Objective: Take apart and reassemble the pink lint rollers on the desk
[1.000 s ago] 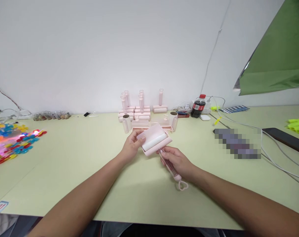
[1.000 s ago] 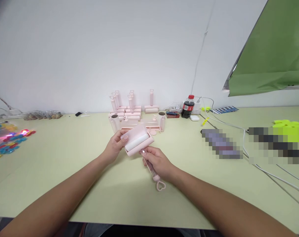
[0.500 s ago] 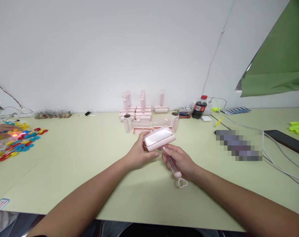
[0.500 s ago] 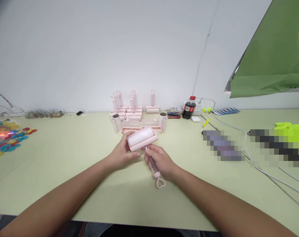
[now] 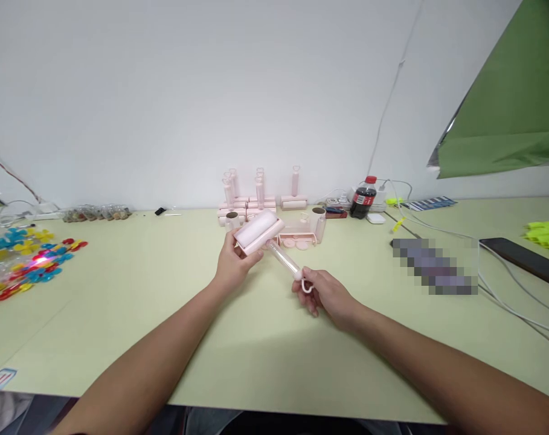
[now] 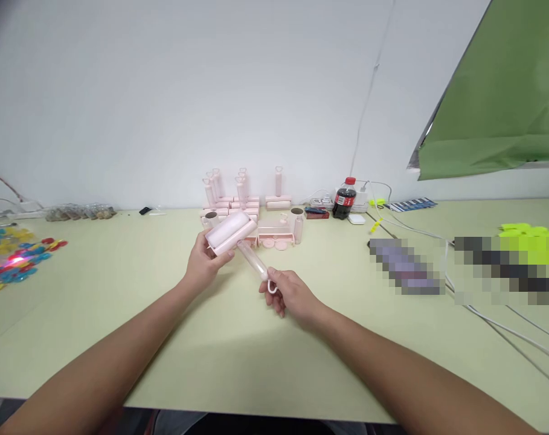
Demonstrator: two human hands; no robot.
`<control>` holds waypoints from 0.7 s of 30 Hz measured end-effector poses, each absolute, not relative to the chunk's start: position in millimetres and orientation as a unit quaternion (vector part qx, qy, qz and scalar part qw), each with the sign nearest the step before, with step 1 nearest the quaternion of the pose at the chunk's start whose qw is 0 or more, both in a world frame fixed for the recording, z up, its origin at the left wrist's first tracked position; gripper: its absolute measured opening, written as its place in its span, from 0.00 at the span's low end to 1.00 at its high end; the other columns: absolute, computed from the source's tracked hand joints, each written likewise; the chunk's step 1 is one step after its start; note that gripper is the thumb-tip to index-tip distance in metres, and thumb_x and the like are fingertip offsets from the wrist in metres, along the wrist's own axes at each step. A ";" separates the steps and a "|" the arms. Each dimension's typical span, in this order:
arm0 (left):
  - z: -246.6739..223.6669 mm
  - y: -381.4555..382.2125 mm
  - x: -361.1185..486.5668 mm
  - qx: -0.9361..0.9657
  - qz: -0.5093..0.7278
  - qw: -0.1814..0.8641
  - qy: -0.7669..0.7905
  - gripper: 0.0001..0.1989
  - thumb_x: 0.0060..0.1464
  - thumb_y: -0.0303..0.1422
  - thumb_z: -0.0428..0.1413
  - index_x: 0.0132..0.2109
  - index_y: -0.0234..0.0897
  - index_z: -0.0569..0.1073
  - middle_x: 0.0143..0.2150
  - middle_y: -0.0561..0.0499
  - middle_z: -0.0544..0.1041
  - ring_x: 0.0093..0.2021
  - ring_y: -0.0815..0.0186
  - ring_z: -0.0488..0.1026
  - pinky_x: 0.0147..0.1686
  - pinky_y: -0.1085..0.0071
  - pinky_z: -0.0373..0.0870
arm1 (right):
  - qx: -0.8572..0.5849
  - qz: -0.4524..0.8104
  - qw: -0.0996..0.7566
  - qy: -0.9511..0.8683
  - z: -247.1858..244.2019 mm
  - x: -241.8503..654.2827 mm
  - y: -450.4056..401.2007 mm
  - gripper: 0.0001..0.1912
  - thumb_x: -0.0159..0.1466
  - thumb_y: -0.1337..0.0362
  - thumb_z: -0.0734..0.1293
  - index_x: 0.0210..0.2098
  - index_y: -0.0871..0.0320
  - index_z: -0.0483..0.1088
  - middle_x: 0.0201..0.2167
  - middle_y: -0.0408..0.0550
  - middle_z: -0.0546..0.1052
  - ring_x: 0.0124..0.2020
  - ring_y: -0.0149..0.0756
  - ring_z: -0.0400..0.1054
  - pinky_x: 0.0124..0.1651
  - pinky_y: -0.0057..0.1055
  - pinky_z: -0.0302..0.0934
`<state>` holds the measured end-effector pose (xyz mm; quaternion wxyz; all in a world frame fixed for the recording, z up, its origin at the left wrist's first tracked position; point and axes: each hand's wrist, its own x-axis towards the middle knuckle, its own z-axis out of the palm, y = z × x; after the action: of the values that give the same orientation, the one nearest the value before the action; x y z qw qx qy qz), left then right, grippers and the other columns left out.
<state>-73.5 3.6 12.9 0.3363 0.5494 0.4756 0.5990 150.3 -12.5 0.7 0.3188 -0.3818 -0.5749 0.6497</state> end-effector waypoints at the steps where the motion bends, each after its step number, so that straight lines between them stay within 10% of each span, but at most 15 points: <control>1: 11.7 5.2 -74.3 0.540 0.605 0.340 0.475 0.33 0.42 0.37 0.66 0.55 0.41 0.61 0.52 0.46 0.71 0.44 0.62 0.74 0.38 0.68 0.72 | -0.394 0.634 0.317 -0.585 0.3 150.2 -12.2 0.29 0.61 0.39 0.59 0.26 0.60 0.69 0.16 0.41 0.67 0.14 0.26 0.57 0.16 0.25 0.52; 15: 6.7 8.1 -71.8 0.515 0.617 0.385 0.455 0.47 0.44 0.37 0.65 0.65 0.47 0.47 0.61 0.42 0.62 0.43 0.64 0.74 0.31 0.73 0.71 | -0.330 0.700 0.350 -0.528 4.1 147.0 -19.5 0.22 0.57 0.45 0.68 0.27 0.60 0.70 0.17 0.40 0.68 0.14 0.26 0.59 0.18 0.26 0.57; 21: -10.4 6.7 -63.4 0.549 0.552 0.372 0.505 0.35 0.53 0.41 0.58 0.64 0.43 0.52 0.54 0.44 0.65 0.32 0.72 0.71 0.28 0.73 0.68 | -0.329 0.691 0.461 -0.449 39.4 142.0 -16.7 0.17 0.59 0.51 0.68 0.28 0.60 0.71 0.18 0.41 0.70 0.14 0.26 0.59 0.18 0.27 0.59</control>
<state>-63.4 6.7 -10.4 0.3718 0.5490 0.5053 0.5524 142.0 -16.7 39.4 0.4614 -0.3289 -0.4493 0.6907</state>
